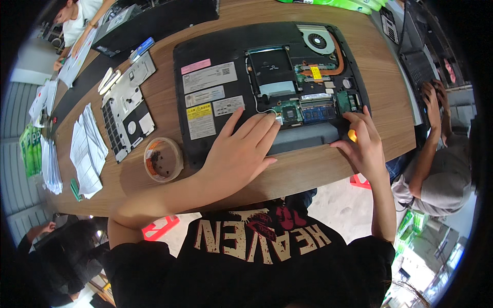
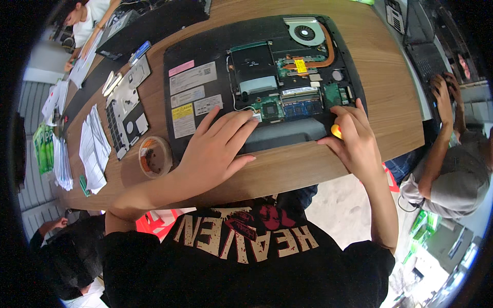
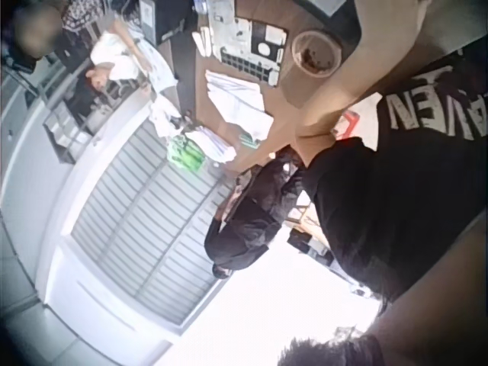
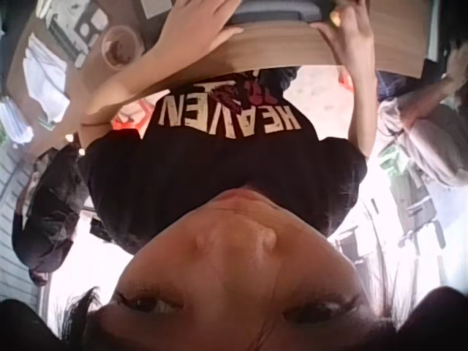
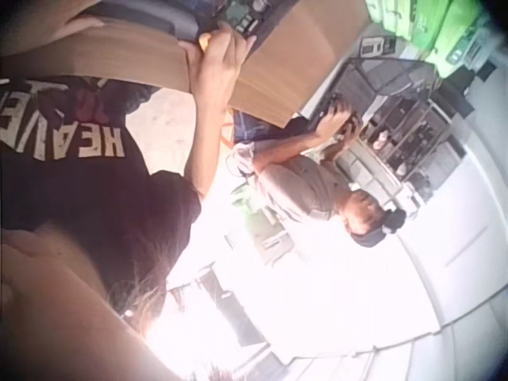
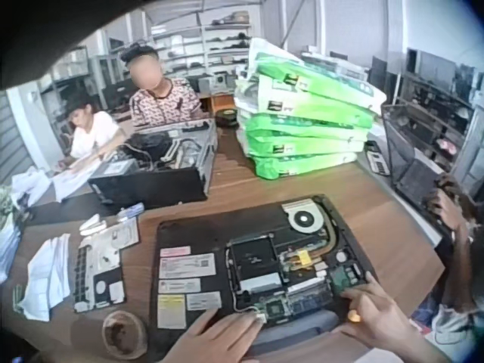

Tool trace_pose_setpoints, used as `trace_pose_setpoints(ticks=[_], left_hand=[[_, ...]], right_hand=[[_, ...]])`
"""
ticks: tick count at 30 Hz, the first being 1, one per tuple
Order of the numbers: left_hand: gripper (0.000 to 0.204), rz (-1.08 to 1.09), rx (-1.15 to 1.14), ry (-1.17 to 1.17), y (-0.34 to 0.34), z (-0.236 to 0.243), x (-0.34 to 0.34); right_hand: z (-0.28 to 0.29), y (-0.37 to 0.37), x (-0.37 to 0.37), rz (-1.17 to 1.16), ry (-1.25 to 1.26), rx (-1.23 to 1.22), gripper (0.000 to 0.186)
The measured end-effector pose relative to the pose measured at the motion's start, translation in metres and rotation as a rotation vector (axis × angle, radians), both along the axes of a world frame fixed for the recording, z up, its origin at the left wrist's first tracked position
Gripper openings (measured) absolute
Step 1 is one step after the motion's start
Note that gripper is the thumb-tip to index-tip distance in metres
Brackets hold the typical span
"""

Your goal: The person repairs a laptop by removing the internal battery, disconnecting the fan assembly with a screwdriver, and unscrewing the motherboard screws.

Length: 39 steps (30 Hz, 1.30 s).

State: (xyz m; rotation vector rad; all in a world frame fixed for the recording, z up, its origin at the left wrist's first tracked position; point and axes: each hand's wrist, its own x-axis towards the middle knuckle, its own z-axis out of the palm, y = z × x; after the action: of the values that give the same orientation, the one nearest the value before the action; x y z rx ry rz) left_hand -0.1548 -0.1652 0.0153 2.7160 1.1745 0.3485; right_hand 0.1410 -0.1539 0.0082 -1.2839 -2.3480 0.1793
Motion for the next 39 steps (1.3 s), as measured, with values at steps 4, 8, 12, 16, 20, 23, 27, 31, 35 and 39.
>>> trace_pose_setpoints(ticks=[4,8,12,16,20,23,27,31,35,39], left_hand=[[0.06,0.024,-0.002,-0.031,-0.002,-0.005,-0.006],[0.041,0.005,-0.212,-0.312,0.011,0.014,-0.027],[0.035,0.131,0.054,-0.188,0.07,0.027,-0.067],[0.037,0.171,0.028,-0.164,0.128,0.019,-0.104],[0.036,0.074,-0.139,-0.265,0.166,0.007,-0.113],[0.037,0.015,-0.187,-0.278,0.187,0.0,-0.103],[0.041,-0.086,-0.174,-0.206,0.21,0.0,-0.088],[0.051,-0.088,-0.366,-0.234,0.225,0.0,-0.084],[0.047,-0.086,-0.471,-0.218,0.24,-0.009,-0.077],[0.052,-0.041,-0.567,-0.266,0.243,-0.015,-0.078]], right_hand=[[-0.006,-0.001,-0.002,0.035,0.0,0.021,0.045],[-0.014,-0.011,0.006,0.056,-0.015,0.051,0.046],[-0.011,-0.02,0.023,0.029,-0.048,0.041,0.049],[0.018,-0.016,0.021,-0.025,-0.03,-0.028,0.047],[0.044,-0.014,0.031,-0.128,0.201,0.046,0.039],[0.059,0.002,0.031,-0.24,0.439,0.063,0.053],[0.064,0.041,0.017,-0.21,0.823,-0.155,0.046],[0.056,0.095,-0.007,-0.059,0.914,-0.277,0.033],[0.047,0.143,-0.014,-0.029,0.974,-0.417,0.033],[0.038,0.186,-0.026,-0.104,1.156,-0.558,0.041]])
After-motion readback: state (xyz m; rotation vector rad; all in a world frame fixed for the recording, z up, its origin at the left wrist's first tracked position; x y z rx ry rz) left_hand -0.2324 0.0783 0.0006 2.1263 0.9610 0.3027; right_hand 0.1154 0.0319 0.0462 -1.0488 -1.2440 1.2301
